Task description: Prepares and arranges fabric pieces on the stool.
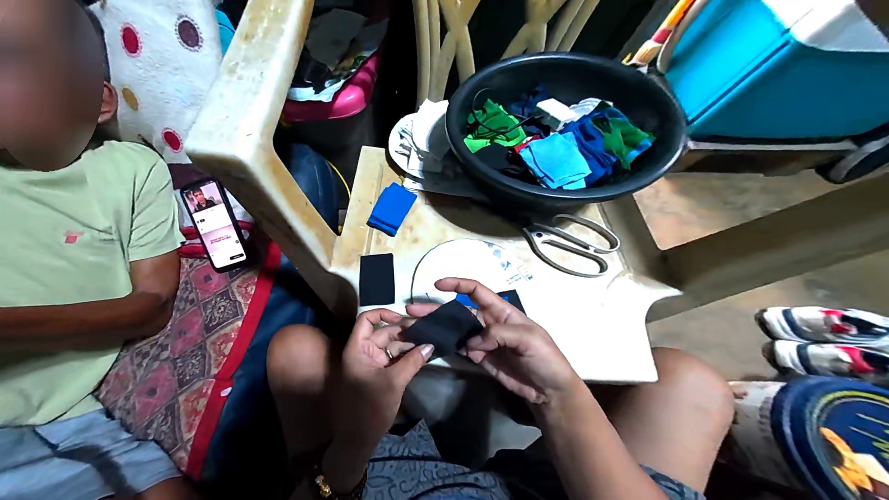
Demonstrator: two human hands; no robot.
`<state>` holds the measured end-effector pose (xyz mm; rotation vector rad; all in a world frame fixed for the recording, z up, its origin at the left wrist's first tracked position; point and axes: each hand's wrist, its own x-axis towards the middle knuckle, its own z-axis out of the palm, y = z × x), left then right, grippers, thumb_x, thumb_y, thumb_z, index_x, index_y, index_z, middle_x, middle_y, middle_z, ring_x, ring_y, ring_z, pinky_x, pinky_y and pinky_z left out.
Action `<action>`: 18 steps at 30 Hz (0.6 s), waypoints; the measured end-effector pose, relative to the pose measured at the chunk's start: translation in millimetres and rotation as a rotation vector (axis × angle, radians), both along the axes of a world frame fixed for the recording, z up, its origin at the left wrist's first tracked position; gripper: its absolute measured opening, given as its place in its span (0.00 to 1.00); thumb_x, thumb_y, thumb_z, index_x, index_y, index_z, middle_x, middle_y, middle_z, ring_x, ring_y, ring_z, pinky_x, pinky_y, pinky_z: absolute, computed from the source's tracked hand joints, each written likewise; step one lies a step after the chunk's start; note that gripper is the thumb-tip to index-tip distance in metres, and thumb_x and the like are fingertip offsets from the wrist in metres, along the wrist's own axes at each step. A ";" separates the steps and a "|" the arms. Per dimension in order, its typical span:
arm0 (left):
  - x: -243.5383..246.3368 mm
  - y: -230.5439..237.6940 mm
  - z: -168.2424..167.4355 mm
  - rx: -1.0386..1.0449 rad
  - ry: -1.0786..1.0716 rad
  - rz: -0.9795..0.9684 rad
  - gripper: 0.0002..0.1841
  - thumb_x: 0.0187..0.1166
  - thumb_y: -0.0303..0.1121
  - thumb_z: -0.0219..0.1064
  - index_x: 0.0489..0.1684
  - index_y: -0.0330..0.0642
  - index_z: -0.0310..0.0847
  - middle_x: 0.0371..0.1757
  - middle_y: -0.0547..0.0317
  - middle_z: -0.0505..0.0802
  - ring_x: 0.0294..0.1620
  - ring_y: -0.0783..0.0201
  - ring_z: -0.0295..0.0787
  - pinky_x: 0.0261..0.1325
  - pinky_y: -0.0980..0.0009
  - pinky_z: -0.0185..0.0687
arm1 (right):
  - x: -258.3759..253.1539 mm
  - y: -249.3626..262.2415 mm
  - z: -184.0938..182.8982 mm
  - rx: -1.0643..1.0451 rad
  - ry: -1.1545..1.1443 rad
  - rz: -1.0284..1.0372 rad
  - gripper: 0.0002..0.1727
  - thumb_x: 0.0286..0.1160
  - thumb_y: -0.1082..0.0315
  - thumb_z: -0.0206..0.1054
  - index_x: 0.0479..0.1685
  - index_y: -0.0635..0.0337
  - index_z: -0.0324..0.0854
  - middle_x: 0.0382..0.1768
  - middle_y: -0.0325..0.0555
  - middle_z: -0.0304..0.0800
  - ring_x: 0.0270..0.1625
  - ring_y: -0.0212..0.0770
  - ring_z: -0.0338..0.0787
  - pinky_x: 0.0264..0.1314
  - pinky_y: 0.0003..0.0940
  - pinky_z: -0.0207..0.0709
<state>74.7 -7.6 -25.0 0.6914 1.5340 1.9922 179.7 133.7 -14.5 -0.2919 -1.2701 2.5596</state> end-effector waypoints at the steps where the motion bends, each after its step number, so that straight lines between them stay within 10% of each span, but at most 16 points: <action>1: 0.8 0.0 1.2 -0.010 0.026 0.014 0.24 0.59 0.09 0.70 0.52 0.34 0.69 0.35 0.63 0.97 0.34 0.72 0.95 0.41 0.76 0.92 | 1.8 1.0 -0.4 0.018 0.012 0.003 0.32 0.60 0.82 0.48 0.71 0.55 0.66 0.59 0.46 0.94 0.58 0.35 0.94 0.58 0.28 0.86; 5: 0.6 -1.8 3.1 -0.002 0.099 -0.001 0.20 0.61 0.10 0.69 0.47 0.39 0.70 0.34 0.70 0.95 0.33 0.76 0.94 0.40 0.78 0.91 | 8.3 5.5 -6.1 0.097 0.094 0.023 0.37 0.55 0.86 0.48 0.73 0.55 0.64 0.64 0.44 0.91 0.62 0.35 0.92 0.64 0.30 0.84; 10: -4.7 -7.0 -0.9 0.003 0.177 -0.096 0.09 0.70 0.15 0.66 0.41 0.34 0.90 0.42 0.69 0.94 0.40 0.80 0.89 0.47 0.82 0.87 | 15.3 10.8 -13.5 0.408 0.147 -0.036 0.27 0.64 0.85 0.51 0.61 0.62 0.86 0.66 0.39 0.89 0.65 0.28 0.88 0.67 0.26 0.82; 13: -6.6 -9.6 -4.3 0.007 0.188 -0.189 0.21 0.55 0.13 0.75 0.52 0.26 0.85 0.54 0.60 0.91 0.49 0.74 0.92 0.54 0.75 0.92 | 22.1 5.4 -7.1 0.595 0.069 -0.131 0.23 0.66 0.87 0.57 0.59 0.69 0.87 0.64 0.40 0.90 0.64 0.25 0.88 0.66 0.22 0.84; 18: -2.3 -10.4 -7.9 -0.164 0.718 -0.017 0.18 0.56 0.19 0.74 0.48 0.30 0.91 0.46 0.53 0.93 0.48 0.75 0.89 0.53 0.84 0.84 | 25.2 -7.3 -5.2 0.740 -0.026 -0.255 0.18 0.61 0.85 0.67 0.53 0.71 0.89 0.59 0.43 0.91 0.59 0.23 0.90 0.59 0.17 0.85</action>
